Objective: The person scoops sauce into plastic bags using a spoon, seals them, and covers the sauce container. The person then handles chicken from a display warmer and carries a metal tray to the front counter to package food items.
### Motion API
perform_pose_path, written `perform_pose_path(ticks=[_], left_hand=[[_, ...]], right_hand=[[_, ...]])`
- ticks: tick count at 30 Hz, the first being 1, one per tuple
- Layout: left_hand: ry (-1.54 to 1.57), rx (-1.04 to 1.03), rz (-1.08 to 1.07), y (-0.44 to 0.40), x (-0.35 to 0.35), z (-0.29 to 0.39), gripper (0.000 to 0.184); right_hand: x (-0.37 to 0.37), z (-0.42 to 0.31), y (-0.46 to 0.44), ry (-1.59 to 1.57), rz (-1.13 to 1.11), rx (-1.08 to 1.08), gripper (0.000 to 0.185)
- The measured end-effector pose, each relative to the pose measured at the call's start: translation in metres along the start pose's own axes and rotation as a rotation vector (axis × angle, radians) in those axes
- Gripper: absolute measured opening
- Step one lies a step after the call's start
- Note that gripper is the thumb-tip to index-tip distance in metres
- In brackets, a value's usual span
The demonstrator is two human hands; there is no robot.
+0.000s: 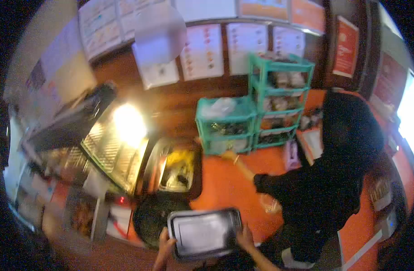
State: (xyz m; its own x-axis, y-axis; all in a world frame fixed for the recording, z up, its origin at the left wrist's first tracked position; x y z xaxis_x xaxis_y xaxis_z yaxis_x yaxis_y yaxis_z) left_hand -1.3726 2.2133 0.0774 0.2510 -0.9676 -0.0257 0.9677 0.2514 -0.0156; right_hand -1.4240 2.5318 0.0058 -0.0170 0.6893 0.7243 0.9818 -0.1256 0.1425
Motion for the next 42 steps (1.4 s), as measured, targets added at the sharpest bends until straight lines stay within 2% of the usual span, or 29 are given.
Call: perform_pose_path(ticks=[1, 2, 4, 5, 7, 8, 10, 13, 17, 18, 23, 25, 27, 29, 31, 33, 34, 35, 37, 38, 41, 42], left_hand=[[-0.061, 0.116, 0.097, 0.015, 0.016, 0.02, 0.019], [0.036, 0.008, 0.185, 0.024, 0.028, 0.038, 0.02], [0.186, 0.042, 0.37, 0.051, 0.053, 0.064, 0.036], [0.414, -0.011, 0.412, 0.063, 0.077, 0.04, 0.043], [0.473, -0.062, 0.511, 0.095, 0.113, 0.032, 0.042], [0.554, 0.026, 0.563, 0.113, 0.126, 0.04, 0.04], [0.785, 0.216, 0.657, 0.158, 0.156, 0.043, 0.039], [0.829, 0.12, 0.729, 0.216, 0.195, 0.039, 0.044], [0.909, 0.051, 0.837, 0.292, 0.224, 0.045, 0.049], [0.933, 0.04, 0.896, 0.308, 0.225, 0.049, 0.05], [1.019, -0.042, 1.129, 0.397, 0.261, 0.036, 0.051], [1.029, -0.081, 1.213, 0.423, 0.274, 0.036, 0.05], [1.036, -0.123, 1.279, 0.437, 0.289, 0.029, 0.049], [1.09, -0.09, 1.325, 0.451, 0.302, 0.013, 0.046], [1.111, -0.142, 1.317, 0.464, 0.318, 0.0, 0.044], [1.058, -0.101, 1.294, 0.465, 0.334, -0.005, 0.041], [0.981, -0.11, 1.34, 0.469, 0.344, -0.023, 0.039], [0.971, -0.111, 1.338, 0.468, 0.356, -0.022, 0.039], [0.918, -0.063, 1.452, 0.467, 0.386, -0.02, 0.036], [0.803, -0.036, 1.488, 0.473, 0.408, -0.033, 0.032], [0.903, 0.012, 1.53, 0.477, 0.472, -0.068, 0.028], [0.864, -0.013, 1.558, 0.488, 0.506, -0.092, 0.028]], right_hand=[[-0.005, -0.014, -0.002, -0.062, -0.004, 0.086, 0.042], [0.0, -0.042, -0.005, -0.058, -0.052, 0.14, 0.04], [0.001, -0.094, -0.003, -0.082, -0.073, 0.252, 0.035], [0.004, -0.123, 0.004, -0.116, -0.091, 0.294, 0.033], [0.001, -0.173, 0.018, -0.302, -0.08, 0.507, 0.03], [-0.003, -0.202, 0.035, -0.301, -0.129, 0.545, 0.03], [-0.016, -0.247, 0.077, -0.391, -0.278, 0.464, 0.027], [-0.057, -0.273, 0.11, -0.506, -0.43, 0.644, 0.023], [-0.098, -0.31, 0.174, -0.486, -0.624, 0.675, 0.019], [-0.099, -0.324, 0.19, -0.39, -0.549, 0.81, 0.022], [-0.164, -0.355, 0.264, -0.341, -0.73, 0.956, 0.026], [-0.193, -0.363, 0.288, -0.401, -0.909, 0.892, 0.026], [-0.203, -0.387, 0.313, -0.324, -0.904, 0.97, 0.027], [-0.226, -0.396, 0.325, -0.355, -1.125, 0.831, 0.029], [-0.247, -0.406, 0.337, -0.299, -1.189, 0.78, 0.033], [-0.27, -0.417, 0.345, -0.114, -1.307, 0.803, 0.035], [-0.292, -0.411, 0.342, -0.085, -1.355, 0.731, 0.037], [-0.303, -0.421, 0.347, -0.096, -1.355, 0.73, 0.037], [-0.333, -0.438, 0.361, 0.073, -1.421, 0.521, 0.045], [-0.354, -0.447, 0.365, 0.081, -1.397, 0.501, 0.046], [-0.421, -0.48, 0.382, -0.006, -1.366, 0.518, 0.041], [-0.467, -0.485, 0.379, 0.038, -1.349, 0.607, 0.04]])
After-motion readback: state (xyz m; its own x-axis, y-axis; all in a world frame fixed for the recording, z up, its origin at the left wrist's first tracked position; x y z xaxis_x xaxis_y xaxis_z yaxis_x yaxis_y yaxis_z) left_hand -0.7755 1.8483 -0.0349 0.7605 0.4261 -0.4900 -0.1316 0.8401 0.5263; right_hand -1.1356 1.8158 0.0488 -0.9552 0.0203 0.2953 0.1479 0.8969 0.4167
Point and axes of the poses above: each hand's wrist, its own y-axis away from the middle knuckle, its own x-axis out of the back of the hand, z = x × y, the point moved 3 cm from there along -y, towards the middle knuckle, and after that the axes turned 11 degrees about y, right-handed, at the moved point
